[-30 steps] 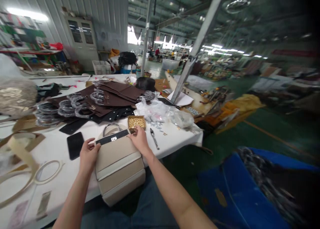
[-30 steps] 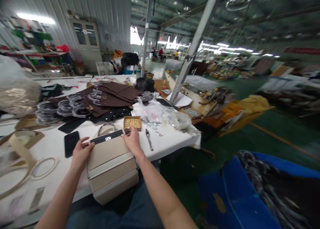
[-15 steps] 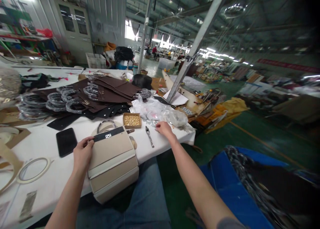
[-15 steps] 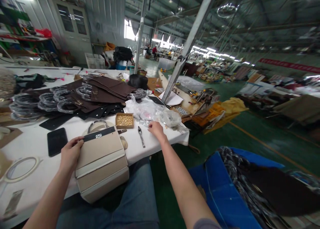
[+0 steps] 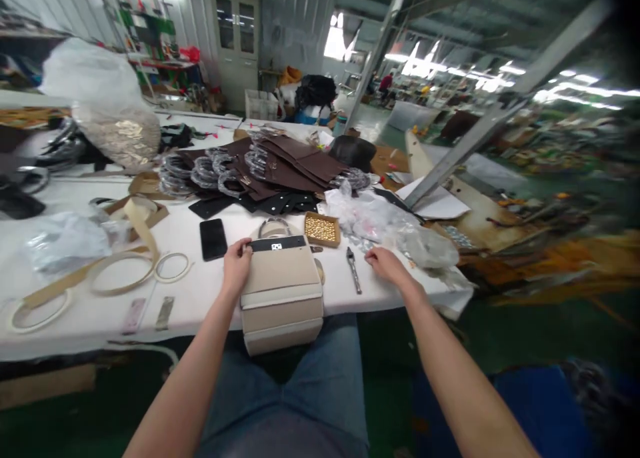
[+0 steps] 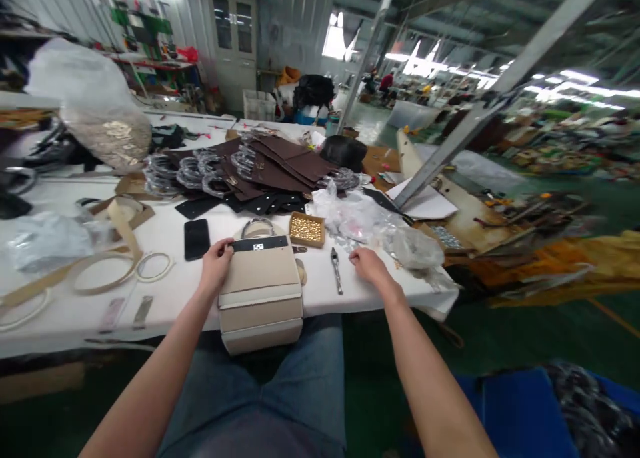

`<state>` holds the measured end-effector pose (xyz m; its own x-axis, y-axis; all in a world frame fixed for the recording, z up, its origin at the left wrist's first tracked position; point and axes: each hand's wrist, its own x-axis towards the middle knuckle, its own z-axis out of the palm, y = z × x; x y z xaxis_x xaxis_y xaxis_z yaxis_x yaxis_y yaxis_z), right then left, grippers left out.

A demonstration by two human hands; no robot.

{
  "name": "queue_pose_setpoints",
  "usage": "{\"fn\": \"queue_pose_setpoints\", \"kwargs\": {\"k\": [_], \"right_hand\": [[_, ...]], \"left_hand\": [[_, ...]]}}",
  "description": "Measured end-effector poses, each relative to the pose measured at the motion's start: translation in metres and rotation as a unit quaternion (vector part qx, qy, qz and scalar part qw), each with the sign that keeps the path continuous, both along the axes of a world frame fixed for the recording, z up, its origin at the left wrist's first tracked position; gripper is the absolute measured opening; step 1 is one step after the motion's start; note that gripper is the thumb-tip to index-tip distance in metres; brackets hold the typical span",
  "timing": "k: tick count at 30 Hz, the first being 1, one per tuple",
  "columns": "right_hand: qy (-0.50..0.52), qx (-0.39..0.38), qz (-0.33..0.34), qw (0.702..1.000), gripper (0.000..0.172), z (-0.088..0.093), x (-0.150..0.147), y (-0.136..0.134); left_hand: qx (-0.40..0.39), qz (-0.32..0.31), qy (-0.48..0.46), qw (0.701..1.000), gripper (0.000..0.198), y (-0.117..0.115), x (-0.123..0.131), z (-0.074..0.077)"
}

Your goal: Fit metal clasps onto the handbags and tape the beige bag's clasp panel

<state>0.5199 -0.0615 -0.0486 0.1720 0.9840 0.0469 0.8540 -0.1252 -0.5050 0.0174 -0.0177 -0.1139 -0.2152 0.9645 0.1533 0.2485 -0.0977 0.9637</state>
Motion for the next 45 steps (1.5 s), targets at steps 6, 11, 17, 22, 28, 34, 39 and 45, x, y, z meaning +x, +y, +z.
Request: {"fn": "queue_pose_setpoints", "kwargs": {"k": [6,11,17,22,28,34,39,45], "right_hand": [[0.096,0.187,0.052,0.976,0.016,0.036,-0.086,-0.007],[0.246,0.174,0.153,0.941,0.030,0.034,-0.224,-0.012],[0.344,0.113,0.178,0.915,0.023,-0.009,-0.286,0.008],[0.419,0.089,0.161,0.889,0.029,-0.028,-0.267,0.014],[0.321,0.063,0.186,0.926,0.032,-0.013,-0.270,0.012],[0.185,0.145,0.277,0.932,0.029,-0.006,-0.285,-0.004],[0.151,0.200,0.157,0.955,0.030,-0.020,-0.278,-0.014],[0.035,0.199,0.243,0.949,0.027,-0.010,-0.264,-0.003]], "left_hand": [[0.019,0.030,-0.016,0.999,0.036,0.001,0.005,-0.001],[0.019,0.029,-0.038,0.999,0.036,0.000,0.005,-0.002],[0.006,0.004,-0.051,0.999,0.037,-0.001,-0.003,0.004],[0.014,0.005,-0.019,1.000,0.036,-0.006,-0.003,0.006],[0.015,0.011,-0.002,1.000,0.036,-0.005,-0.003,0.004],[0.010,-0.017,-0.019,1.000,0.036,-0.003,-0.008,0.003],[0.013,0.003,0.026,1.000,0.035,-0.005,-0.001,0.004],[0.040,0.025,0.078,0.996,0.033,-0.009,0.008,0.008]]}}
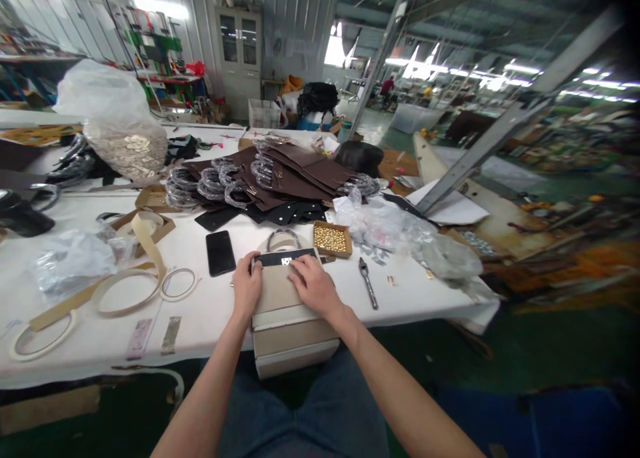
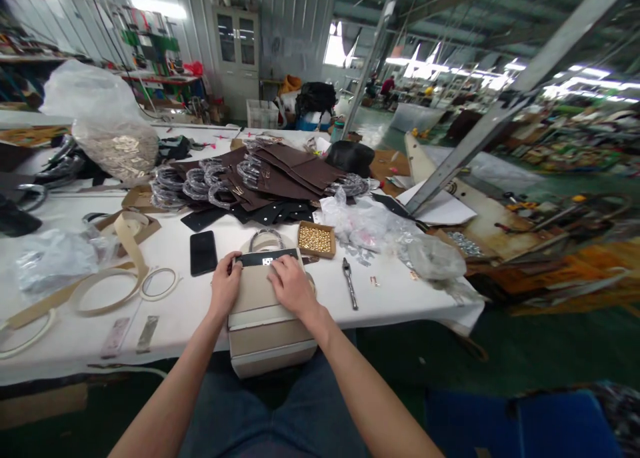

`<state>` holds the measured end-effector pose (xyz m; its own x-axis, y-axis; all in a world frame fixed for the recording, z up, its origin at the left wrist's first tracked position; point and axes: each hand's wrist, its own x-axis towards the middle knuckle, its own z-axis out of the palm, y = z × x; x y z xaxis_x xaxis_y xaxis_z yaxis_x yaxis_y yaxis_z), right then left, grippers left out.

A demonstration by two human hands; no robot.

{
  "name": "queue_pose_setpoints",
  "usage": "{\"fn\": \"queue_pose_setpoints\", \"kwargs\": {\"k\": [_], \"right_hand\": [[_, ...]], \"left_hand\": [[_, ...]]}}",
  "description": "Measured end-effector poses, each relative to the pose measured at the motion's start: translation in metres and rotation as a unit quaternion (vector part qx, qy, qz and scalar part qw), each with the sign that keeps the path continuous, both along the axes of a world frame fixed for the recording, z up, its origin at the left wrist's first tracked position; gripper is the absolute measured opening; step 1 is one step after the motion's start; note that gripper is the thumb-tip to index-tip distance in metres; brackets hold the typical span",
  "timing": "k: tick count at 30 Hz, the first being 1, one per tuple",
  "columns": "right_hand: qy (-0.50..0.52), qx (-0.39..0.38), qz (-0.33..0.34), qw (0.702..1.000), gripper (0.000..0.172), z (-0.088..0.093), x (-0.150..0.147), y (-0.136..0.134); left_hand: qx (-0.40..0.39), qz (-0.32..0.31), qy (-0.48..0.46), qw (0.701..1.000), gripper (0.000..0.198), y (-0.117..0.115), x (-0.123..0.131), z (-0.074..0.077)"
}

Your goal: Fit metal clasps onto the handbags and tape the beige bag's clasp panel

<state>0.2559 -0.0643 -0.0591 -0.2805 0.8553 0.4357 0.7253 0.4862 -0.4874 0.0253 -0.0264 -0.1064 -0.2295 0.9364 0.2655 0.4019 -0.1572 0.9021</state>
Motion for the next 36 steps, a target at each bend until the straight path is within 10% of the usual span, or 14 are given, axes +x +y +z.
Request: {"fn": "queue_pose_setpoints", "kwargs": {"k": [12,21,36], "right_hand": [[-0.242,0.045,0.048,0.968,0.017,0.010,-0.004,0.011],[0.096,0.008,0.010,0.995,0.033,-0.005,0.014,0.014],[0.114,-0.052,0.134,0.983,0.050,0.001,-0.034,0.026]], "left_hand": [[0.014,0.001,0.023,1.000,0.031,-0.001,0.006,-0.002],[-0.003,-0.004,0.007,1.000,0.031,0.000,0.006,0.002],[-0.006,-0.027,-0.038,0.999,0.031,0.004,-0.002,-0.001]]}}
